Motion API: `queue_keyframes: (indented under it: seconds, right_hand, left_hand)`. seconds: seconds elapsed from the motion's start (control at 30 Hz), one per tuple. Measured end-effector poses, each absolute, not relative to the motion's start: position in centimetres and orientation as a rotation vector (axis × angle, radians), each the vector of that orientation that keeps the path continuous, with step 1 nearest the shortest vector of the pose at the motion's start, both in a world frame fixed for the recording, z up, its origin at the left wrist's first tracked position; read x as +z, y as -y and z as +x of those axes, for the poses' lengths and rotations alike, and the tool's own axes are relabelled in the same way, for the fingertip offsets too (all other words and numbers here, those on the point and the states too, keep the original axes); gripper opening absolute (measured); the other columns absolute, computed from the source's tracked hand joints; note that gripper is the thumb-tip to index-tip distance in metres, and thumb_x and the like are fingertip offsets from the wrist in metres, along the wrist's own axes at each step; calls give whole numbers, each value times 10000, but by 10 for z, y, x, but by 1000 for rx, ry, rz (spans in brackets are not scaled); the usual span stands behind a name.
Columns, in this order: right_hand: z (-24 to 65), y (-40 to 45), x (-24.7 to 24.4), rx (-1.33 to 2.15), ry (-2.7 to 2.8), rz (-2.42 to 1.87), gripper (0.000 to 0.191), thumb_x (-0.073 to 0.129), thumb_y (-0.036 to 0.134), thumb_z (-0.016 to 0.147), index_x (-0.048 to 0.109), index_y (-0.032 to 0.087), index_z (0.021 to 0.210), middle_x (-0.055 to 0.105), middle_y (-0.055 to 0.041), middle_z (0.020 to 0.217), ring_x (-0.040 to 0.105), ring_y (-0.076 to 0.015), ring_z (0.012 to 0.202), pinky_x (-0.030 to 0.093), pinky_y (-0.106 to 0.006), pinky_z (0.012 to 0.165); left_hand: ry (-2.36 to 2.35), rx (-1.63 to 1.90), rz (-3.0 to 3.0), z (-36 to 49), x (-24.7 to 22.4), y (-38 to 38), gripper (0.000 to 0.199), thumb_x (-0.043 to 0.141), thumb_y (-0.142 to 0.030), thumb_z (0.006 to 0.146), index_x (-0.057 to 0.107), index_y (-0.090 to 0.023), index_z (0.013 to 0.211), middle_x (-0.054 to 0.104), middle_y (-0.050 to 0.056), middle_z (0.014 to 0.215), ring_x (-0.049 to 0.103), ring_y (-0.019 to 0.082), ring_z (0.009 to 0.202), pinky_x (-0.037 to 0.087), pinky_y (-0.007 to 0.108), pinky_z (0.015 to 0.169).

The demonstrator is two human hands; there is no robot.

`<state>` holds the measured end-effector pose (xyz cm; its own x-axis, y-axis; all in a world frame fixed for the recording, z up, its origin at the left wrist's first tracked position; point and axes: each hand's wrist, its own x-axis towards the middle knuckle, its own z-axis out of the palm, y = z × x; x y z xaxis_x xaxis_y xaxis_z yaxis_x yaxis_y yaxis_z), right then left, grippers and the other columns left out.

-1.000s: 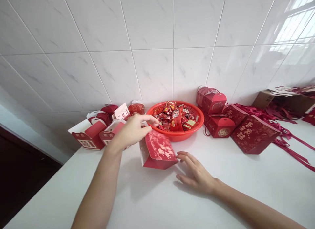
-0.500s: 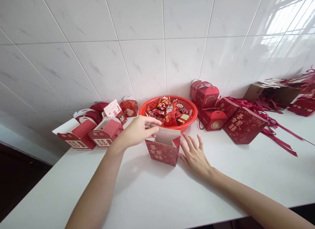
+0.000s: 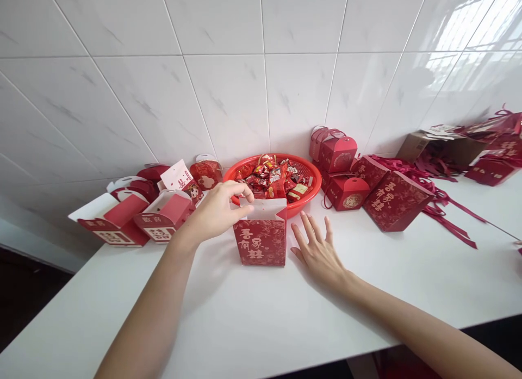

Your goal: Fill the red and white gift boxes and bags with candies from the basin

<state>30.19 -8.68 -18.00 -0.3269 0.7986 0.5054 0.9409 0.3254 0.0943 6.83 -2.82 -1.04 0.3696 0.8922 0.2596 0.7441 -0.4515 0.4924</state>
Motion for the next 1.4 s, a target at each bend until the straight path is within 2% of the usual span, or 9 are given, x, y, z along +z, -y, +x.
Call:
queue_keyframes:
  seconds: [0.17, 0.4, 0.53, 0.73, 0.83, 0.93, 1.1, 1.27, 1.4]
  right_hand:
    - [302, 87, -184, -495, 2239, -1540, 526, 440, 423, 1006, 490, 127, 1437, 329, -266, 1589, 257, -378, 1502, 70, -688, 1174]
    - [308, 80, -168, -586, 2178, -1493, 621, 478, 426, 992, 360, 141, 1531, 271, -254, 1618, 162, -384, 1532, 106, -681, 1178]
    - [310, 75, -144, -650, 2157, -1431, 685, 483, 392, 985, 243, 157, 1583, 209, -237, 1642, 94, -386, 1543, 88, -697, 1174]
    - [294, 83, -113, -663, 2217, -1441, 756, 574, 267, 912, 243, 132, 1578, 167, -254, 1647, 42, -398, 1544, 49, -693, 1183]
    - [287, 84, -104, -678, 2235, -1484, 869, 614, 179, 841, 179, 138, 1592, 134, -232, 1660, 12, -392, 1545, 11, -690, 1190]
    - [287, 79, -97, -708, 2250, -1483, 991, 673, 179, 778, 121, 153, 1600, 77, -216, 1672, -37, -407, 1540, -24, -704, 1179]
    - [296, 59, -83, -802, 2256, -1513, 1084, 768, 169, 686, 174, 216, 1591, 90, -210, 1675, -41, -421, 1537, -57, -730, 1151]
    - [301, 32, -77, -719, 2227, -1747, 947, 757, 136, 694, 342, 184, 1544, 315, -274, 1593, 156, -454, 1513, 1, -751, 1136]
    - [301, 7, -79, -583, 2180, -1917, 737, 638, 153, 826, 396, 144, 1521, 343, -293, 1572, 173, -444, 1513, 82, -763, 1121]
  left_hand:
    - [-1303, 653, 2258, 66, -12, 28, 278, 653, -511, 763, 746, -259, 832, 712, 39, 1161, 624, 275, 1126, 533, 365, 934]
    - [-1291, 557, 2203, 70, -19, 23, 378, 657, -555, 784, 759, -275, 1017, 718, 30, 1203, 668, 261, 1059, 563, 332, 875]
    - [-1275, 572, 2195, 72, -22, 23, 400, 639, -567, 820, 731, -289, 1093, 692, 28, 1256, 660, 253, 1089, 558, 331, 895]
    - [-1263, 548, 2200, 70, -24, 25, 445, 631, -582, 831, 713, -305, 1170, 663, 31, 1310, 638, 269, 1158, 558, 335, 914]
    - [-1255, 535, 2225, 68, -23, 27, 436, 622, -558, 842, 706, -315, 1195, 662, 17, 1315, 612, 267, 1206, 544, 330, 947]
    - [-1280, 510, 2226, 67, -20, 29, 449, 610, -549, 851, 689, -319, 1229, 651, 8, 1331, 604, 262, 1215, 532, 335, 969]
    - [-1356, 494, 2214, 73, -18, 36, 460, 602, -546, 857, 677, -318, 1250, 624, 18, 1351, 629, 267, 1154, 539, 359, 951]
    - [-1309, 536, 2247, 77, -22, 39, 414, 604, -486, 875, 683, -299, 1236, 632, 40, 1315, 581, 277, 1228, 526, 367, 976]
    - [-1260, 548, 2211, 76, -26, 36, 363, 604, -488, 881, 722, -304, 1170, 603, 46, 1340, 601, 279, 1204, 545, 379, 958]
